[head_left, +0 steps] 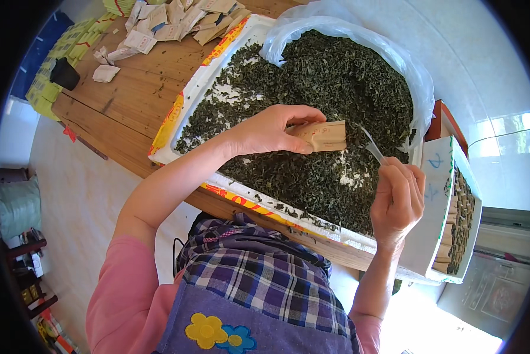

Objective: Filling small paper packets with loose-leaf tea using a spoon and placing them in a box.

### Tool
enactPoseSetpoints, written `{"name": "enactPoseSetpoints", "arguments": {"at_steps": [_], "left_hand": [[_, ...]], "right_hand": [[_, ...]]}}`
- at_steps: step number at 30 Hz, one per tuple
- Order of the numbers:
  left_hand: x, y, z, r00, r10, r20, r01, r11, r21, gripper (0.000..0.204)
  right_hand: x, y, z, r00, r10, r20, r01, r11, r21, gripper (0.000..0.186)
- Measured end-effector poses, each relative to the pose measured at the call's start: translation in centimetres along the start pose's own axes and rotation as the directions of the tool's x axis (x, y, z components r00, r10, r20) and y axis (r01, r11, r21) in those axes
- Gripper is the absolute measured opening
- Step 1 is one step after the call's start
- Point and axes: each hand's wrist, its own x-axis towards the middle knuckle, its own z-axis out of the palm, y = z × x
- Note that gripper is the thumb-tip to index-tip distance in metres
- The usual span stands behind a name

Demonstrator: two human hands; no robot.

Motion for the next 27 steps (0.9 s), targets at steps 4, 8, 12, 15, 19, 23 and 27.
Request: {"name": "enactPoseSetpoints", "arguments": {"at_steps": [4, 8, 12, 15, 19, 23, 27], "left_hand": [[1.3, 0.6, 0.0, 1.000, 0.020, 0.023, -0.018, 0.998, -0.064, 0.063], [2.1, -0.3, 0.2, 1.000, 0.010, 0.026, -0.006, 0.989, -0.151, 0.067], [2.3, -1.2, 0.3, 0.998, 0.018, 0.052, -0.007, 0.980, -0.201, 0.068], [2.3, -1.2, 0.4, 1.000, 0.009, 0.028, -0.003, 0.976, -0.217, 0.070], [2.2, -1.4, 0.5, 0.999, 0.039, 0.001, -0.038, 0.967, -0.252, 0.066], [2.1, -1.2, 0.4, 0.999, 0.032, 0.024, -0.025, 0.963, -0.268, 0.066], [2.0, -1.2, 0.3, 0.999, 0.036, 0.007, -0.033, 0.972, -0.235, 0.066]], "right_hand": [[0.1, 0.4, -0.1, 0.999, 0.010, -0.052, -0.010, 1.000, -0.016, 0.007], [-0.7, 0.9, 0.4, 1.000, 0.022, -0.017, -0.023, 1.000, -0.021, 0.007], [-1.4, 1.4, 0.1, 0.997, 0.071, -0.018, -0.071, 0.997, 0.014, 0.009], [-1.4, 1.4, -0.1, 0.991, 0.097, -0.097, -0.097, 0.995, 0.004, 0.009], [-1.4, 1.4, 0.1, 0.995, 0.067, -0.074, -0.068, 0.998, -0.010, 0.010], [-1.1, 1.2, 0.4, 1.000, 0.001, -0.017, -0.001, 0.999, -0.054, 0.010], [-0.6, 2.1, -0.2, 0.996, -0.006, -0.094, -0.001, 0.998, -0.071, 0.011]]}}
